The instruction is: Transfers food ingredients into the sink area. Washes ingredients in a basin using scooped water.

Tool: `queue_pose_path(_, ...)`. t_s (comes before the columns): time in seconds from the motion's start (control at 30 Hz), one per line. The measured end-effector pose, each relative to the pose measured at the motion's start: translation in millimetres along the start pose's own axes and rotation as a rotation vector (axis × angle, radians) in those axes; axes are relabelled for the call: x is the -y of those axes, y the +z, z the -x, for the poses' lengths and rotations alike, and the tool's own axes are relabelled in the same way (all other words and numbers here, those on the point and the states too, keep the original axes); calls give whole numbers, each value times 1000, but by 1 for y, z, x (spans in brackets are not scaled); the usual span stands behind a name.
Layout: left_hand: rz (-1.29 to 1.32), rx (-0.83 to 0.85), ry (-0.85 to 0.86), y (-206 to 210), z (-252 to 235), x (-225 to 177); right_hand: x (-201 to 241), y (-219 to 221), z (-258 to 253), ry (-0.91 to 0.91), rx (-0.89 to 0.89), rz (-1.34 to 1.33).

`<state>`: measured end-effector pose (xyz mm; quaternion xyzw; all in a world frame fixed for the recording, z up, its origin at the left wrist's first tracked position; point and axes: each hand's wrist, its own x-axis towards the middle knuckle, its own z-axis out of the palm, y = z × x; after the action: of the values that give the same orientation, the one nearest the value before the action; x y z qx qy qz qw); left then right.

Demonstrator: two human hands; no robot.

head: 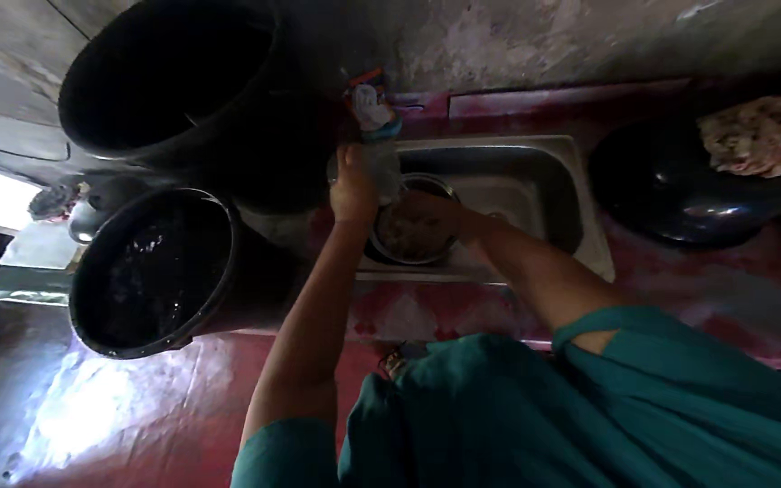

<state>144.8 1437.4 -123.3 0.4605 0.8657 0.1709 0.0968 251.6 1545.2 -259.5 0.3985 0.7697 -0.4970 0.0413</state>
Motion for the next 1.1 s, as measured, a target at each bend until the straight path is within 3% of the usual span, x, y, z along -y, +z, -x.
queue_pose_path(0.07, -58, 20, -2, 10, -3, -5, -12, 2, -24, -64, 21, 136)
queue_pose_path(0.17, -10, -17, -6, 14, -6, 3, 15, -7, -6, -78, 112, 309)
queue_pose_path(0.23, 213, -30, -57, 7, -9, 14, 34, -21, 13, -99, 114, 424)
queue_pose_path(0.37, 760, 36, -321, -37, 3, 28, 75, -58, 21, -146, 148, 779)
queue_pose_path(0.43, 875, 71, -387, -70, 18, 36, 95, -80, 32, -179, 129, 758)
queue_pose_path(0.5, 938, 69, -397, -100, 27, 52, 99, -100, 44, -345, 46, 572)
queue_pose_path(0.6, 1058, 26, -363, -143, 46, 78, 60, -64, 36, -494, -107, 245)
queue_pose_path(0.67, 1123, 0, -369, -166, 60, 101, 10, -23, 29, -481, 30, 511)
queue_pose_path(0.73, 1150, -43, -357, -189, 73, 127, -55, -1, 9, -568, -71, 610)
queue_pose_path(0.8, 1136, -49, -323, -206, 83, 168, -76, -9, 26, -431, -245, 376)
queue_pose_path(0.9, 1124, -34, -275, -217, 94, 229, -88, -10, 56, 5, -638, -17)
queue_pose_path(1.0, 1101, -77, -327, -209, 105, 259, -103, 5, 66, 429, -518, -458)
queue_pose_path(1.1, 1077, -149, -439, -203, 111, 241, -100, 18, 69, 635, -317, -759)
